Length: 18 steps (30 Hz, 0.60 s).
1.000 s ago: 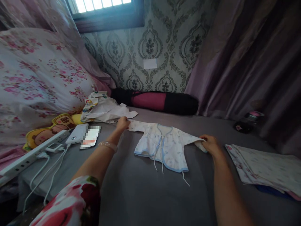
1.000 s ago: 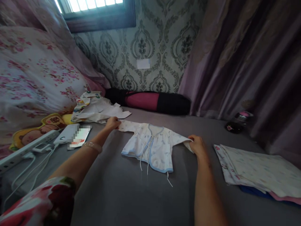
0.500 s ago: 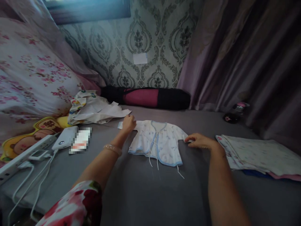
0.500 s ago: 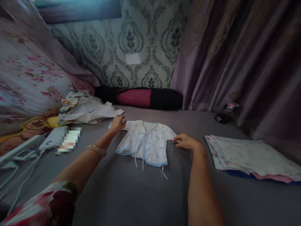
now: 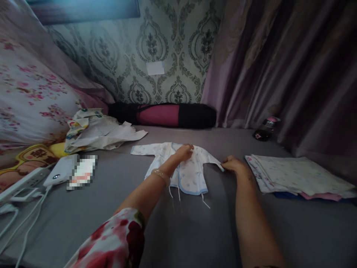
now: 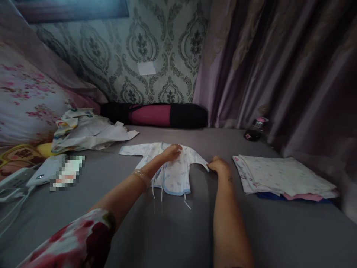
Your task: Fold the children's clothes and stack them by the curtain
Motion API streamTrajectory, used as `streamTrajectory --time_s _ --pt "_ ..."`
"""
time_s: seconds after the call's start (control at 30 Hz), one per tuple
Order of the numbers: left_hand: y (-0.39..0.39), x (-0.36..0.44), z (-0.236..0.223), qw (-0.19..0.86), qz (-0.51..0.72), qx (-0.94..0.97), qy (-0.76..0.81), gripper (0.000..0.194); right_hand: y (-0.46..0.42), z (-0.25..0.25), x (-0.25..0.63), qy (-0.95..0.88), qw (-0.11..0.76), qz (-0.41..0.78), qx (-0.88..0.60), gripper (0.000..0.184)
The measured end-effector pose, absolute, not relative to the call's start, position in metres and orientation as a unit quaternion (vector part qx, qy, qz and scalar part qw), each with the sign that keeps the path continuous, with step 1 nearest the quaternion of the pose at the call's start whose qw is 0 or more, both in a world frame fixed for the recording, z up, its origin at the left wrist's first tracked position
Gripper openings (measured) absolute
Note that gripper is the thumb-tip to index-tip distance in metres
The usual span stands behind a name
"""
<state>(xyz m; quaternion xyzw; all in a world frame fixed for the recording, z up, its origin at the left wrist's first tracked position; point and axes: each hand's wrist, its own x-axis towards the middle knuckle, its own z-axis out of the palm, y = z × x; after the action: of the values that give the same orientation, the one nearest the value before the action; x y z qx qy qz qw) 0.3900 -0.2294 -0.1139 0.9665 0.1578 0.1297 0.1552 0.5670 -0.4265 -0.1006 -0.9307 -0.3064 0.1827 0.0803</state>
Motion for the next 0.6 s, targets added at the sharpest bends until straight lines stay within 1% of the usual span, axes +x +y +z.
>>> streamTrajectory --time_s 0.13,0.2,0.37,0.47,0.6 --pt "-0.237 0.417 -0.142 0.197 0.203 0.945 0.165 0.031 -0.421 -0.098 0.562 -0.321 0.045 0.227 -0.918 0.012" --pt "-0.241 0.423 -0.154 0.204 0.227 0.935 0.178 0.030 -0.420 -0.097 0.559 -0.317 0.045 0.249 -0.914 0.011" --pt "-0.249 0.421 -0.164 0.204 0.267 0.924 0.180 0.028 -0.423 -0.095 0.558 -0.307 0.120 0.249 -0.911 0.005" --pt "-0.251 0.418 -0.163 0.208 0.272 0.922 0.178 0.028 -0.427 -0.090 0.562 -0.283 0.175 0.188 -0.924 0.010" --pt "-0.253 0.417 -0.159 0.204 0.270 0.924 0.178 0.030 -0.428 -0.079 0.558 -0.214 0.265 0.122 -0.933 0.027"
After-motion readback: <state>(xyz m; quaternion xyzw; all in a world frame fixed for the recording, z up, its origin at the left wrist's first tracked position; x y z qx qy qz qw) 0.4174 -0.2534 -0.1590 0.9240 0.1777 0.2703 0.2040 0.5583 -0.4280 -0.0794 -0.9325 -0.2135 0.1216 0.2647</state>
